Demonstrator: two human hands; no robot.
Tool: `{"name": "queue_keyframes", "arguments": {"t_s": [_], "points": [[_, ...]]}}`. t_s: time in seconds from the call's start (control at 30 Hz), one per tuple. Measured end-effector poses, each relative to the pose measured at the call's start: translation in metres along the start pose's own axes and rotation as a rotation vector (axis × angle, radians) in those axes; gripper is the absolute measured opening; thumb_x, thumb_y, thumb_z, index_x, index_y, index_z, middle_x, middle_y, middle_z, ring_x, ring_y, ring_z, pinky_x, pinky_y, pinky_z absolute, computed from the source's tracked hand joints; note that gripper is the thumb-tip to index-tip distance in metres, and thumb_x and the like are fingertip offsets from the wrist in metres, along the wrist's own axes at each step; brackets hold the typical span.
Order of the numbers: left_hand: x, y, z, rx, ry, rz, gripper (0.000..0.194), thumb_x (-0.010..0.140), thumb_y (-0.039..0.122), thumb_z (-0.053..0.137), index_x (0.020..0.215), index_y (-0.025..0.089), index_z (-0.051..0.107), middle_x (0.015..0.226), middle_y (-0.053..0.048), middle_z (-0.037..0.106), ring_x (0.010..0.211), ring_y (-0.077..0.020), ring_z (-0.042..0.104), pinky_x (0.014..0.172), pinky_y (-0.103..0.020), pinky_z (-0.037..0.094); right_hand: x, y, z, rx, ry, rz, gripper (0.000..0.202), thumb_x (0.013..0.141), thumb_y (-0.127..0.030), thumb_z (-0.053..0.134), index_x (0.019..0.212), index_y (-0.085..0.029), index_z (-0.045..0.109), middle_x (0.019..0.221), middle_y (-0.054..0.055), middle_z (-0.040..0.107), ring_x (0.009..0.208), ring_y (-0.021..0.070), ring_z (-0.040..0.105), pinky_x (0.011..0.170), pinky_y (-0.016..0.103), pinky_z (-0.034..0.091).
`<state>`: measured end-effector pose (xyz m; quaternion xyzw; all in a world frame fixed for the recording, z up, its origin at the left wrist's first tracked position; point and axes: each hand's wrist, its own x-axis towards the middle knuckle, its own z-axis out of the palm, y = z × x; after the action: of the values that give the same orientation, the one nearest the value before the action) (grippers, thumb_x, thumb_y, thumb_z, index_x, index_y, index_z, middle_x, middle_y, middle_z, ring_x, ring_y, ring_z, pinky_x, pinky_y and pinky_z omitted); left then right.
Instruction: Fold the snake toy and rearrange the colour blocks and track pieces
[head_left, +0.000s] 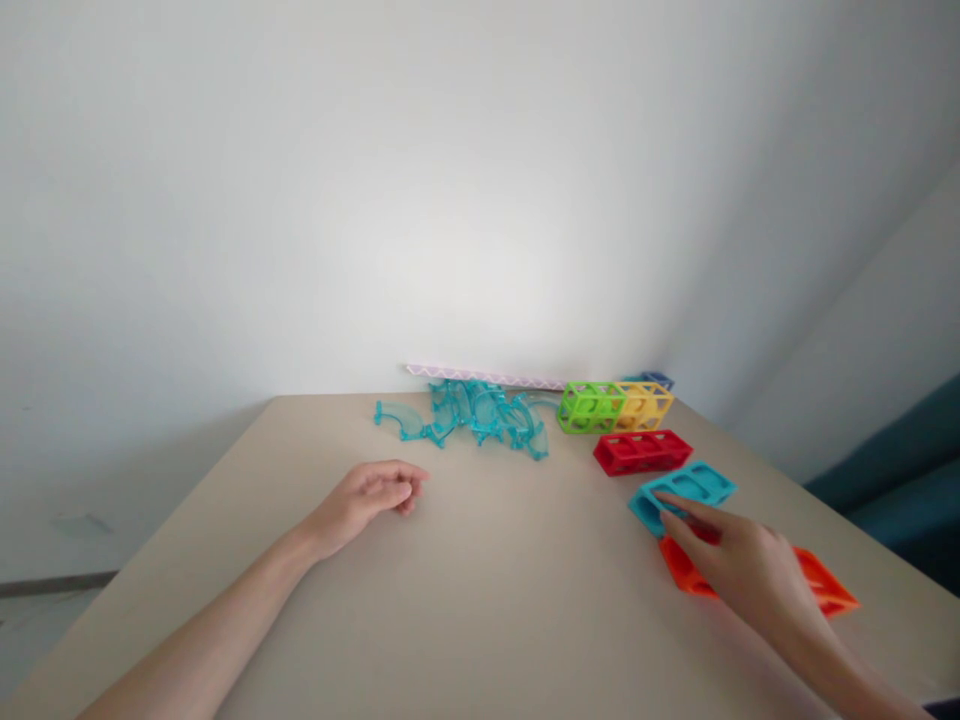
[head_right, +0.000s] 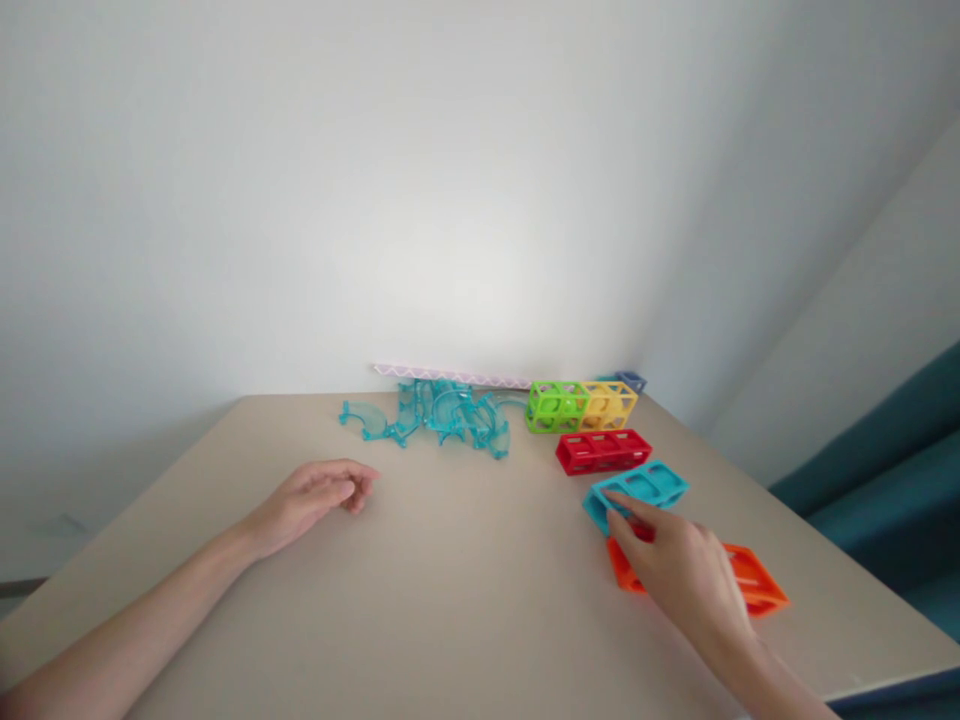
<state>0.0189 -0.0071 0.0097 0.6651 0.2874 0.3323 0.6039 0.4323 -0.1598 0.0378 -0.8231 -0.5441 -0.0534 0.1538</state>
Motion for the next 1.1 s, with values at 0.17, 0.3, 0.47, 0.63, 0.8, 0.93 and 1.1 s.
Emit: {"name": "queue_keyframes", "arguments": {"t_s": [0.17,0.3,0.47,0.63,0.8,0.93,1.1], "points": [[0.001,-0.001,-0.001,0.006,0.0,0.015,0.03,0.085,0.032,0.06,0.108,0.013,0.067,0.09,-0.009,0.065,0.078,-0.0179,0.057,0.074,-0.033,0.043,0.001,-0.005,0.0,0.016,0.012,-0.037,0.04,0.084,-0.047,0.048,0.114,-0.031,0.07,0.074,0.003,0.075,0.07,0.0328,0.071,0.054,0.036,0.051],[0.002,-0.002,-0.002,-0.002,-0.007,0.017,0.031,0.085,0.032,0.061,0.107,0.012,0.067,0.09,-0.009,0.065,0.077,-0.0177,0.057,0.073,-0.032,0.043,-0.005,-0.006,0.001,0.08,-0.003,-0.107,0.044,0.084,-0.045,0.049,0.121,-0.028,0.065,0.079,0.0,0.076,0.073,0.0287,0.072,0.058,0.033,0.052],[0.001,0.001,-0.001,-0.038,-0.027,0.015,0.029,0.084,0.032,0.062,0.105,0.012,0.067,0.089,-0.009,0.064,0.077,-0.0172,0.057,0.073,-0.032,0.042,-0.014,-0.003,-0.008,0.185,-0.077,-0.232,0.044,0.085,-0.044,0.049,0.123,-0.026,0.062,0.079,0.0,0.076,0.064,0.0232,0.071,0.056,0.03,0.053],[-0.001,0.002,0.0,-0.053,-0.021,0.008,0.029,0.084,0.031,0.062,0.106,0.013,0.068,0.091,-0.008,0.063,0.077,-0.0167,0.056,0.072,-0.031,0.042,0.004,0.019,-0.023,0.13,0.135,-0.272,0.041,0.084,-0.054,0.048,0.094,-0.024,0.074,0.079,0.006,0.074,0.067,0.0256,0.07,0.063,0.036,0.057],[0.0,-0.001,-0.002,-0.055,-0.024,0.01,0.029,0.084,0.03,0.062,0.107,0.013,0.067,0.094,-0.009,0.063,0.078,-0.017,0.057,0.072,-0.031,0.042,0.03,0.043,-0.012,-0.033,0.075,-0.426,0.057,0.086,-0.06,0.04,0.116,-0.021,0.068,0.131,0.012,0.059,0.12,0.0336,0.055,0.103,0.052,0.043],[0.0,-0.002,-0.003,-0.058,-0.031,0.007,0.028,0.085,0.03,0.062,0.107,0.014,0.068,0.093,-0.009,0.063,0.078,-0.0169,0.057,0.072,-0.031,0.042,0.028,0.046,0.003,-0.128,-0.023,-0.299,0.058,0.089,-0.059,0.036,0.124,-0.022,0.063,0.136,0.011,0.055,0.123,0.0339,0.052,0.103,0.053,0.043],[0.0,0.0,-0.001,-0.06,-0.034,0.01,0.028,0.084,0.031,0.062,0.106,0.014,0.068,0.093,-0.009,0.063,0.078,-0.017,0.056,0.072,-0.031,0.042,0.019,0.041,0.007,-0.23,0.029,-0.219,0.056,0.089,-0.059,0.036,0.121,-0.024,0.065,0.133,0.009,0.057,0.12,0.037,0.054,0.095,0.059,0.046]]}}
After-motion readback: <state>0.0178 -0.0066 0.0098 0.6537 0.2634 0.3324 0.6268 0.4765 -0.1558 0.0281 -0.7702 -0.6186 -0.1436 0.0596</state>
